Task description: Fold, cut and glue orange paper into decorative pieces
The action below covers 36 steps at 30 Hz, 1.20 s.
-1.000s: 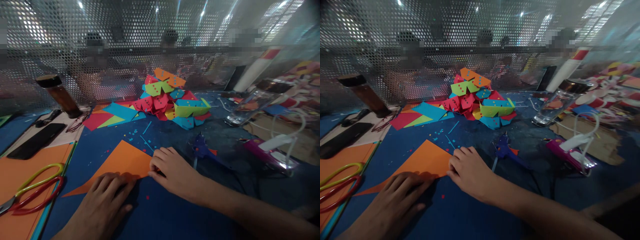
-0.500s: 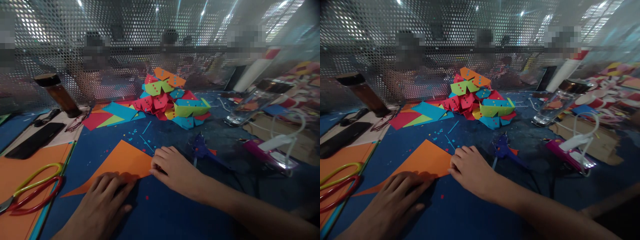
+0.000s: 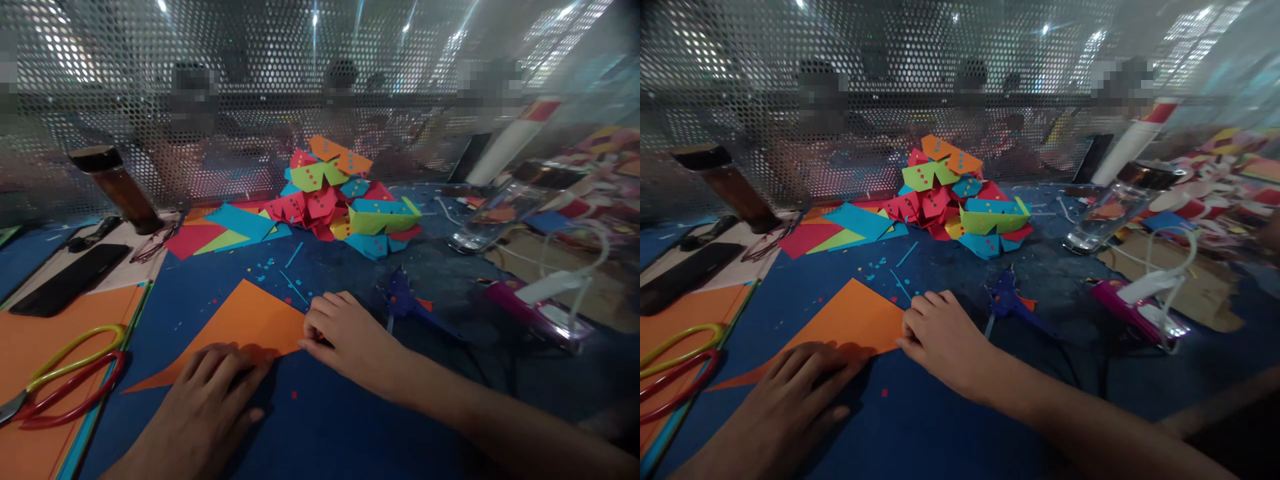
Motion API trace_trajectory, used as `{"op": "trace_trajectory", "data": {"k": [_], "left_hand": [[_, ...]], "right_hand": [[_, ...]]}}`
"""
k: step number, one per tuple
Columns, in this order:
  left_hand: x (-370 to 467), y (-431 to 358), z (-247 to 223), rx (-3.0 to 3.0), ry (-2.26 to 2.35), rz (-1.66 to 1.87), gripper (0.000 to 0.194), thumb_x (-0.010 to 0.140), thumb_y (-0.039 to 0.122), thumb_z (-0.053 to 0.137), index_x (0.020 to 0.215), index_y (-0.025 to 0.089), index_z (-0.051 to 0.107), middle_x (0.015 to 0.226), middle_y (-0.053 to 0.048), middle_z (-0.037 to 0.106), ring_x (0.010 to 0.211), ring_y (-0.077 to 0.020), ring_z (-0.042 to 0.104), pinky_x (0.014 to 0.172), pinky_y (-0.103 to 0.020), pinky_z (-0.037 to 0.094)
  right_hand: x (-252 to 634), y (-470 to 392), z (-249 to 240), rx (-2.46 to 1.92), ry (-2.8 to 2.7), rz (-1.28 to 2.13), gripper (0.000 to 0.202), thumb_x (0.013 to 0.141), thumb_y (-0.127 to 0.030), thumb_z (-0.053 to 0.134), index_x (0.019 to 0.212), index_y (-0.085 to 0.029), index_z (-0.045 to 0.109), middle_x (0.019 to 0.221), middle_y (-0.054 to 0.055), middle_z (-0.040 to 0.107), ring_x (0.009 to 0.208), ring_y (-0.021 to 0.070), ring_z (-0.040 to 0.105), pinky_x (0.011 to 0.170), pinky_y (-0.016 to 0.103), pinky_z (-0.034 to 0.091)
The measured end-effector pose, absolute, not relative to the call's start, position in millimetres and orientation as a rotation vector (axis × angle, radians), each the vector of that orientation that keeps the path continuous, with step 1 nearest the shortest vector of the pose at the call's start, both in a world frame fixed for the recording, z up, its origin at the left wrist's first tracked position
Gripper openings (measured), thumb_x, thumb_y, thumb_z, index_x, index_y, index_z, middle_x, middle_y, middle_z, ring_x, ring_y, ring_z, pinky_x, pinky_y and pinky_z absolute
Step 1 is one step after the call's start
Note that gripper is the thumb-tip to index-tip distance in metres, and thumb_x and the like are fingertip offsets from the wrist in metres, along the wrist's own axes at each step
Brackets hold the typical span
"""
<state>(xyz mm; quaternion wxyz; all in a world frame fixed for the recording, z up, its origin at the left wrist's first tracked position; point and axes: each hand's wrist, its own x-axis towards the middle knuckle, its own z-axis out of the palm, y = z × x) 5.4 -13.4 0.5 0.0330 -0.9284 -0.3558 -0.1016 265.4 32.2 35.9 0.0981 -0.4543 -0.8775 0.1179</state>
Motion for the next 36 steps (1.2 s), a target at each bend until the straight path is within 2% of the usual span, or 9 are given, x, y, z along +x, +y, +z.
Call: {"op": "trace_trajectory", "data": {"k": [11,21,27,36], "left_hand": [[4.5,-13.1,0.7,-2.875,-1.103,-0.298,0.048,0.090,0.029,0.064,0.136,0.028,0.050,0.116,-0.003,0.064,0.102,-0.0259,0.058,0.088,-0.042,0.048],[5.3,-12.8,0.2,-2.855,-1.080,-0.355,0.044,0.093,0.030,0.060,0.136,0.027,0.052,0.114,-0.004,0.065,0.101,-0.0255,0.058,0.087,-0.041,0.048],[4.6,-13.3,1.9,-2.864,-1.067,-0.374,0.042,0.092,0.032,0.062,0.133,0.026,0.054,0.113,-0.003,0.065,0.100,-0.0253,0.057,0.087,-0.040,0.048],[6.0,-12.3,2.3,-2.848,-1.062,-0.381,0.040,0.095,0.032,0.057,0.134,0.027,0.053,0.114,-0.004,0.065,0.101,-0.0250,0.058,0.087,-0.040,0.048]], "right_hand": [[268.5,34.1,34.5,-1.348,-2.623,0.264,0.024,0.087,-0.036,0.072,0.076,-0.019,0.060,0.083,-0.001,0.063,0.081,0.0180,0.053,0.075,0.032,0.030],[276.7,36.9,34.3,-1.306,-2.649,0.232,0.025,0.093,-0.038,0.065,0.077,-0.020,0.059,0.084,0.000,0.064,0.082,0.0187,0.054,0.074,0.032,0.030],[279.0,39.8,34.7,-1.318,-2.666,0.255,0.025,0.090,-0.039,0.069,0.076,-0.020,0.059,0.082,-0.001,0.062,0.080,0.0186,0.054,0.074,0.032,0.030],[284.2,40.5,35.5,-1.295,-2.668,0.269,0.025,0.093,-0.038,0.065,0.077,-0.020,0.060,0.082,-0.001,0.062,0.082,0.0184,0.054,0.075,0.032,0.030]]}}
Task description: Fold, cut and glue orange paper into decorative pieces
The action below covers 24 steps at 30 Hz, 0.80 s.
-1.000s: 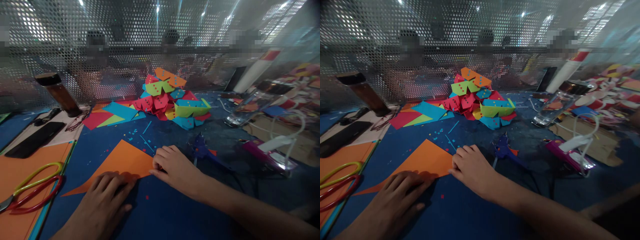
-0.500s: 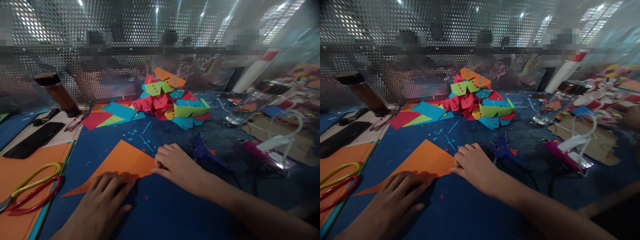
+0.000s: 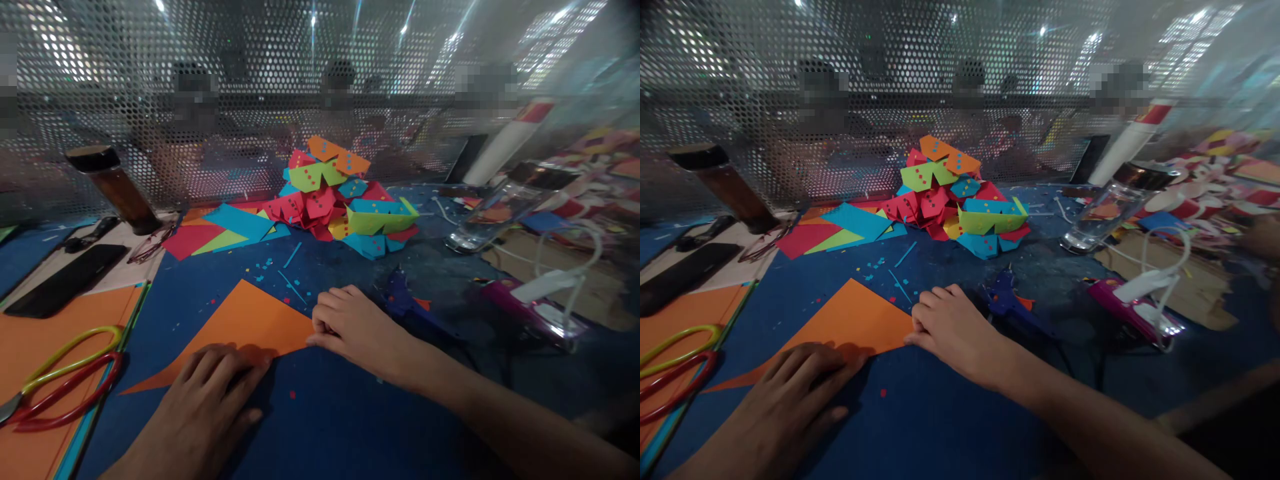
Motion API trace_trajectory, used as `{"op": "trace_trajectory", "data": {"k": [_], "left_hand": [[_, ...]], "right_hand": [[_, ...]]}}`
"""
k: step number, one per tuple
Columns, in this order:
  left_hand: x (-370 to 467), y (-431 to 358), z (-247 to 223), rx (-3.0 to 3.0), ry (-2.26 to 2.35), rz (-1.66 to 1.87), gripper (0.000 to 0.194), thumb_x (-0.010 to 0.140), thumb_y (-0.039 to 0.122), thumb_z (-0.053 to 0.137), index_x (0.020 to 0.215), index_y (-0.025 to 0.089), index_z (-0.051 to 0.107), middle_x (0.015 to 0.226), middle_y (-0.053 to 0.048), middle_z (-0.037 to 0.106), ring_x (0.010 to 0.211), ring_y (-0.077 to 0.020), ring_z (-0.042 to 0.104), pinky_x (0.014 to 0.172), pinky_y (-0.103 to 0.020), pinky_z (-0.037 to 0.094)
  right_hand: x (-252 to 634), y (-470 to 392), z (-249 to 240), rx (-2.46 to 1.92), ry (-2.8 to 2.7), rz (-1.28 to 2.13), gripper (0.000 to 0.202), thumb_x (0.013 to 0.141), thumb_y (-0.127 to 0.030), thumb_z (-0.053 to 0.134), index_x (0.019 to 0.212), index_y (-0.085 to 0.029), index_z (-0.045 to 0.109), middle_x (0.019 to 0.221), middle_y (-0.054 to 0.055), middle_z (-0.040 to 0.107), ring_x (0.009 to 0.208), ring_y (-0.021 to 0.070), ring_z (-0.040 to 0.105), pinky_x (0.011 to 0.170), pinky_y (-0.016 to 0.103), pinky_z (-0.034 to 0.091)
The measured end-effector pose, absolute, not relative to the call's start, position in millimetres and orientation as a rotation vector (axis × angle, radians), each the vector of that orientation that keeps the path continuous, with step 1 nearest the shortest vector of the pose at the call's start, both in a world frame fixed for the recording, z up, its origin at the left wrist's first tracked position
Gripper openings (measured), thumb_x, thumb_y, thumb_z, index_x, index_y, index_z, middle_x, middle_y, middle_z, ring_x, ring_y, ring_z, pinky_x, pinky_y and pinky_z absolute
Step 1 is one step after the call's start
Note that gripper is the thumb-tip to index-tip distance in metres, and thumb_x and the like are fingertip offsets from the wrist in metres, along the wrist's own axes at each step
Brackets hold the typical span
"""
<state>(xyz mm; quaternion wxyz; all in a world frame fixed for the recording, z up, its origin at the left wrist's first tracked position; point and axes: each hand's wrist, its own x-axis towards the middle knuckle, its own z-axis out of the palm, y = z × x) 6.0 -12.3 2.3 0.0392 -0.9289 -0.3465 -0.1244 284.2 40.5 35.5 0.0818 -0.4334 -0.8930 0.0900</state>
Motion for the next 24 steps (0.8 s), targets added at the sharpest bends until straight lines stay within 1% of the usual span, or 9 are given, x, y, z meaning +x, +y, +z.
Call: {"op": "trace_trajectory", "data": {"k": [6,10,17,24], "left_hand": [[4.6,-12.7,2.3,-2.864,-1.058,-0.382,0.042,0.093,0.032,0.060,0.134,0.026,0.053,0.113,-0.003,0.066,0.100,-0.0255,0.058,0.086,-0.040,0.048],[5.2,-13.6,2.1,-2.853,-1.068,-0.377,0.043,0.093,0.031,0.060,0.135,0.027,0.052,0.114,-0.003,0.066,0.100,-0.0253,0.058,0.086,-0.040,0.048],[6.9,-12.3,3.3,-2.863,-1.072,-0.377,0.046,0.090,0.029,0.065,0.134,0.026,0.053,0.113,-0.002,0.066,0.100,-0.0253,0.058,0.087,-0.041,0.048],[6.0,-12.8,2.1,-2.862,-1.063,-0.374,0.046,0.093,0.031,0.060,0.137,0.026,0.051,0.113,-0.003,0.064,0.101,-0.0253,0.057,0.087,-0.041,0.048]], "right_hand": [[286.0,40.3,40.0,-1.318,-2.657,0.378,0.022,0.088,-0.035,0.071,0.076,-0.020,0.060,0.084,-0.002,0.062,0.085,0.0185,0.055,0.076,0.032,0.031],[286.3,39.0,44.3,-1.334,-2.657,0.414,0.020,0.089,-0.033,0.070,0.077,-0.020,0.061,0.085,-0.002,0.062,0.087,0.0185,0.056,0.077,0.032,0.031],[285.2,38.7,49.0,-1.377,-2.671,0.433,0.017,0.090,-0.028,0.069,0.077,-0.020,0.061,0.087,0.000,0.063,0.088,0.0196,0.057,0.078,0.033,0.033],[287.2,39.8,58.3,-1.428,-2.692,0.491,0.016,0.091,-0.023,0.064,0.077,-0.019,0.062,0.088,0.000,0.064,0.088,0.0190,0.057,0.078,0.034,0.033]]}}
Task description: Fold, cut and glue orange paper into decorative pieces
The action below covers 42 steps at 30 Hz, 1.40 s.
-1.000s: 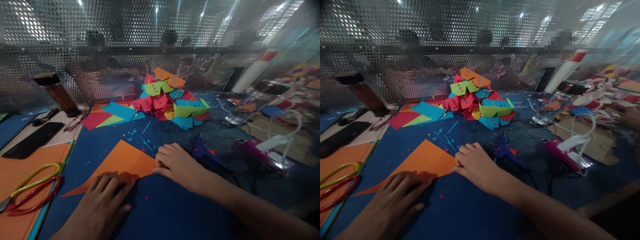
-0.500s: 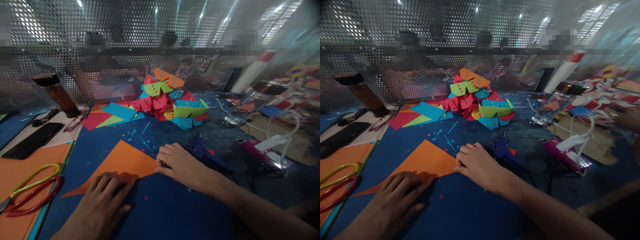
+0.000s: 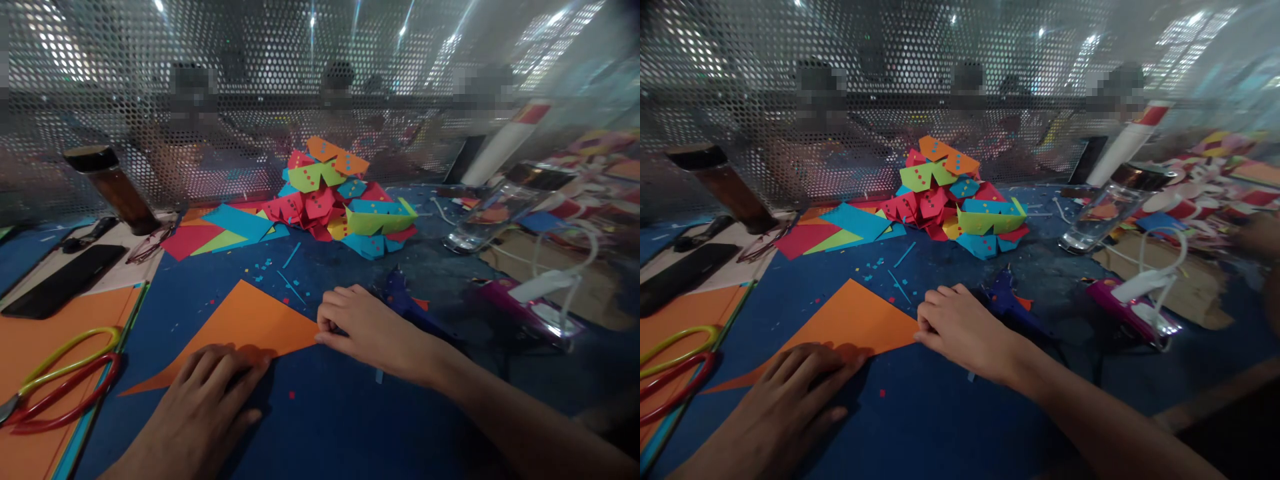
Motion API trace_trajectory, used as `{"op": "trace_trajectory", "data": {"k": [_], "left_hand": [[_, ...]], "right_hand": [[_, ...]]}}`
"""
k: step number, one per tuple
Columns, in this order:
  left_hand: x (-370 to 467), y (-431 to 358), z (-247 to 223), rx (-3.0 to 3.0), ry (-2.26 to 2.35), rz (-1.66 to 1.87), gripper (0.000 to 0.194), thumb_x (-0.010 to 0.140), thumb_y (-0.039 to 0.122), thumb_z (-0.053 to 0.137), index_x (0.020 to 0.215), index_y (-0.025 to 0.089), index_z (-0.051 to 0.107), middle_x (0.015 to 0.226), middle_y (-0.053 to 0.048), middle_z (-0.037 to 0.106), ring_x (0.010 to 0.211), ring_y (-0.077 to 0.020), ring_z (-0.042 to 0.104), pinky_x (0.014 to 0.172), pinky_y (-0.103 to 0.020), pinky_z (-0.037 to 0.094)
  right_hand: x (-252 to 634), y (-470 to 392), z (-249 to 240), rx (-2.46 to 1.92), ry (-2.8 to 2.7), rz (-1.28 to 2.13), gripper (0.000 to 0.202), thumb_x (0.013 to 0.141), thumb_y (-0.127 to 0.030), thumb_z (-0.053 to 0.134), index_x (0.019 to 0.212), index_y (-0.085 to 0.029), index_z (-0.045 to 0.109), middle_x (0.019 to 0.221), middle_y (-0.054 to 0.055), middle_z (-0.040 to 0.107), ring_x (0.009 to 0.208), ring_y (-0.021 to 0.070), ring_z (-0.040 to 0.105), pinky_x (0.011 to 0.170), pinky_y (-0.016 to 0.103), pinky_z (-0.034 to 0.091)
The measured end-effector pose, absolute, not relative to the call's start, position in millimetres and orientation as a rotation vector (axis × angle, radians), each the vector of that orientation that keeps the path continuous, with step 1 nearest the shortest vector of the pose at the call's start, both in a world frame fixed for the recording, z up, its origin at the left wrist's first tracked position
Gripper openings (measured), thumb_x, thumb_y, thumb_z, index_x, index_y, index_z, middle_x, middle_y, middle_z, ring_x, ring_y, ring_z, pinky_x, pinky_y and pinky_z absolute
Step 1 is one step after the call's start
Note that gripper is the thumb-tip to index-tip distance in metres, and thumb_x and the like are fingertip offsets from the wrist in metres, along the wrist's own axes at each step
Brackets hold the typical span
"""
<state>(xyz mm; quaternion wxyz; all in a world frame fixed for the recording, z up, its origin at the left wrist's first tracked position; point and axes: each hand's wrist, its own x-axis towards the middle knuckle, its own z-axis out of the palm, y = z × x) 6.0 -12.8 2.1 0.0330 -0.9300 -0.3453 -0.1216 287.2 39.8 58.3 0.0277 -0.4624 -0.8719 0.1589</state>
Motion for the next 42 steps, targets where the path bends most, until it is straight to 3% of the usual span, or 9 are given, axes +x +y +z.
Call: {"op": "trace_trajectory", "data": {"k": [11,29,42], "left_hand": [[6.7,-10.4,4.9,-2.823,-1.010,-0.438,0.038,0.100,0.038,0.047,0.135,0.024,0.053,0.110,-0.004,0.066,0.098,-0.0246,0.058,0.085,-0.039,0.048],[6.6,-11.9,1.5,-2.836,-1.037,-0.411,0.044,0.094,0.032,0.058,0.136,0.025,0.052,0.111,-0.004,0.066,0.098,-0.0256,0.059,0.086,-0.040,0.049],[6.5,-11.7,-0.8,-2.812,-1.024,-0.426,0.044,0.096,0.036,0.055,0.138,0.024,0.051,0.111,-0.004,0.065,0.097,-0.0251,0.059,0.086,-0.040,0.049]], "right_hand": [[292.1,41.4,63.5,-1.471,-2.723,0.511,0.017,0.092,-0.024,0.061,0.076,-0.019,0.060,0.090,0.002,0.064,0.088,0.0207,0.057,0.077,0.035,0.033],[303.6,42.2,66.8,-1.511,-2.792,0.461,0.015,0.090,-0.015,0.054,0.076,-0.019,0.057,0.089,0.002,0.062,0.085,0.0195,0.054,0.077,0.035,0.031],[305.0,40.1,63.6,-1.535,-2.788,0.424,0.009,0.080,-0.012,0.055,0.083,-0.020,0.055,0.091,0.003,0.061,0.088,0.0206,0.054,0.078,0.034,0.033]]}}
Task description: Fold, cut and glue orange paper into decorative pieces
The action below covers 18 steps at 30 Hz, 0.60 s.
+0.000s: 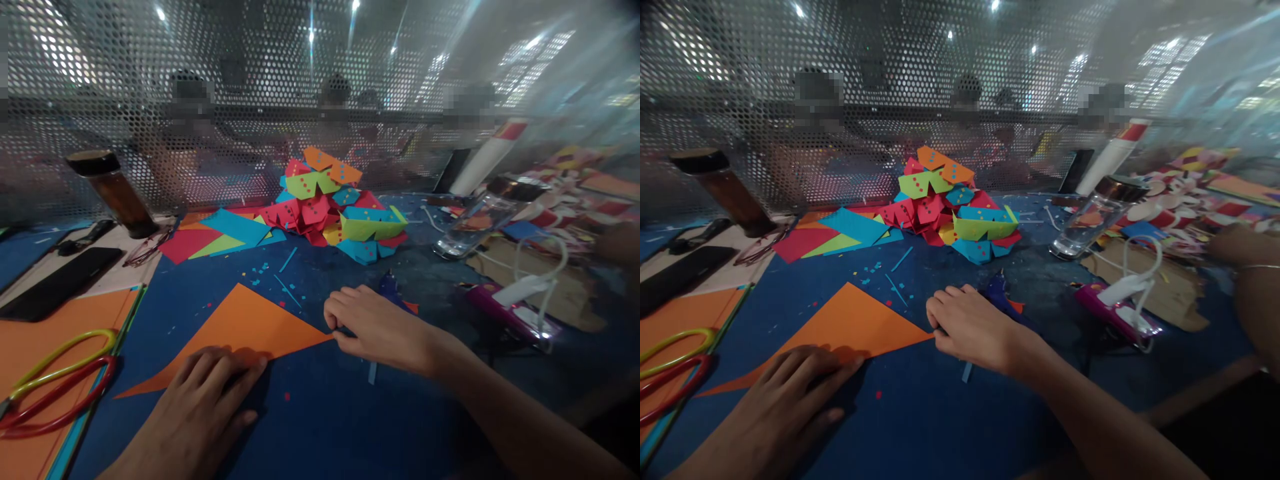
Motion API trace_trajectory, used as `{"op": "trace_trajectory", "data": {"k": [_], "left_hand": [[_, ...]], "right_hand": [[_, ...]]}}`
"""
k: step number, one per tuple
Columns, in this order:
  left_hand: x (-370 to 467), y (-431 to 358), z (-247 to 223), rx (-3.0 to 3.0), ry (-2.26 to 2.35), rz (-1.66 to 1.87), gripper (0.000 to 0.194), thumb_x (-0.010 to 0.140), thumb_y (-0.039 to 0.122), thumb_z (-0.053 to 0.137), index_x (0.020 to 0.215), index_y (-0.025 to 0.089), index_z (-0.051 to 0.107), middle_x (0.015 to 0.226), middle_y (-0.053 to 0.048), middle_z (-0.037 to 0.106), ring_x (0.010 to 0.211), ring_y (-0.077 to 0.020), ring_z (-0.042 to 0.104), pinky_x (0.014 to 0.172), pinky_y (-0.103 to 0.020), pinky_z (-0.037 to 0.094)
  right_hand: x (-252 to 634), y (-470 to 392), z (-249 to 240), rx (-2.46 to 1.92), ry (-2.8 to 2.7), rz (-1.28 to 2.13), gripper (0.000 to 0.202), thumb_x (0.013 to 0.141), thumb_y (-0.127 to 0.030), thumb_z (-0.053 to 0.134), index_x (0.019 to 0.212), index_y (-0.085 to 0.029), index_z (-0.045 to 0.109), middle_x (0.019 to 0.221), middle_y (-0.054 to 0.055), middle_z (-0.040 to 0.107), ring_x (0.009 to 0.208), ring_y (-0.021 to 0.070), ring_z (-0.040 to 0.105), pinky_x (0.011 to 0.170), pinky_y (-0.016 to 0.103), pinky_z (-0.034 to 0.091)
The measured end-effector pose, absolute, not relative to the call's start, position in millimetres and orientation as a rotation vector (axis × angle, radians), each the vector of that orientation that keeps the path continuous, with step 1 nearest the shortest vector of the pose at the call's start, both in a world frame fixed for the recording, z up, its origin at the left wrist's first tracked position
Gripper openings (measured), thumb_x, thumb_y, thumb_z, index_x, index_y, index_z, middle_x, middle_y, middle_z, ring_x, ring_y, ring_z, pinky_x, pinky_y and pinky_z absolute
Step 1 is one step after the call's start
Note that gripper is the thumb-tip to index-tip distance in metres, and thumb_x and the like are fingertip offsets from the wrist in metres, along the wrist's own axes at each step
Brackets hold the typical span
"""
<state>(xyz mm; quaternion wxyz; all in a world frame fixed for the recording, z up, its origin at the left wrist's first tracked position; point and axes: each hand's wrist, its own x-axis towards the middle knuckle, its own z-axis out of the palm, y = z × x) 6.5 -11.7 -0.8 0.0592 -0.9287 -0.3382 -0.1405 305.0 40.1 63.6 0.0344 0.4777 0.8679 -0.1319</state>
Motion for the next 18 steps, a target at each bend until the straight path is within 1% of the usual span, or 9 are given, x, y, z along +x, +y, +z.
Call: {"op": "trace_trajectory", "data": {"k": [3,6,8,10,12,15,18], "left_hand": [[4.7,-12.1,-2.6,-2.821,-1.041,-0.409,0.045,0.095,0.036,0.056,0.139,0.026,0.049,0.111,-0.004,0.065,0.099,-0.0251,0.059,0.087,-0.040,0.048],[3.8,-12.2,-3.0,-2.833,-1.058,-0.395,0.046,0.094,0.037,0.058,0.139,0.028,0.050,0.113,-0.004,0.065,0.101,-0.0258,0.059,0.087,-0.041,0.049],[3.8,-12.7,-3.0,-2.844,-1.069,-0.382,0.047,0.094,0.037,0.058,0.139,0.028,0.049,0.115,-0.004,0.065,0.102,-0.0261,0.059,0.087,-0.041,0.049],[4.5,-13.5,-3.3,-2.854,-1.082,-0.361,0.048,0.093,0.035,0.060,0.139,0.028,0.048,0.116,-0.004,0.064,0.102,-0.0265,0.058,0.088,-0.042,0.049],[5.9,-14.2,-3.6,-2.853,-1.104,-0.342,0.049,0.091,0.033,0.062,0.138,0.027,0.049,0.114,-0.005,0.063,0.103,-0.0274,0.058,0.087,-0.043,0.049],[8.6,-14.4,-3.4,-2.849,-1.130,-0.341,0.049,0.088,0.030,0.067,0.134,0.026,0.051,0.109,-0.005,0.063,0.100,-0.0283,0.058,0.086,-0.046,0.050],[9.9,-14.3,-3.2,-2.854,-1.133,-0.366,0.046,0.086,0.028,0.069,0.129,0.026,0.054,0.105,-0.004,0.063,0.098,-0.0286,0.057,0.085,-0.047,0.050]], "right_hand": [[309.0,41.7,60.6,1.450,2.699,-0.410,0.012,0.080,-0.010,0.052,0.084,-0.020,0.055,0.090,0.002,0.061,0.088,0.0206,0.054,0.078,0.035,0.033],[312.8,43.0,63.5,1.450,2.732,-0.449,0.017,0.085,-0.008,0.045,0.087,-0.021,0.056,0.089,0.002,0.063,0.084,0.0193,0.055,0.077,0.035,0.035],[312.0,42.5,70.3,1.534,2.740,-0.458,0.018,0.087,-0.007,0.044,0.088,-0.021,0.057,0.092,0.003,0.063,0.085,0.0195,0.056,0.077,0.035,0.036],[306.6,40.0,79.1,1.647,2.764,-0.461,0.014,0.088,-0.010,0.048,0.089,-0.021,0.057,0.094,0.003,0.064,0.087,0.0198,0.056,0.077,0.034,0.037],[296.3,35.7,86.6,1.669,2.813,-0.503,0.008,0.091,-0.017,0.051,0.090,-0.021,0.058,0.095,0.003,0.064,0.089,0.0194,0.056,0.079,0.034,0.039],[274.3,28.5,89.3,1.520,2.898,-0.585,0.010,0.096,-0.022,0.053,0.089,-0.020,0.060,0.097,0.002,0.065,0.093,0.0187,0.057,0.083,0.034,0.039],[252.4,25.6,79.0,1.378,2.958,-0.620,0.011,0.097,-0.024,0.056,0.089,-0.020,0.062,0.099,0.001,0.066,0.095,0.0180,0.057,0.088,0.035,0.038]]}}
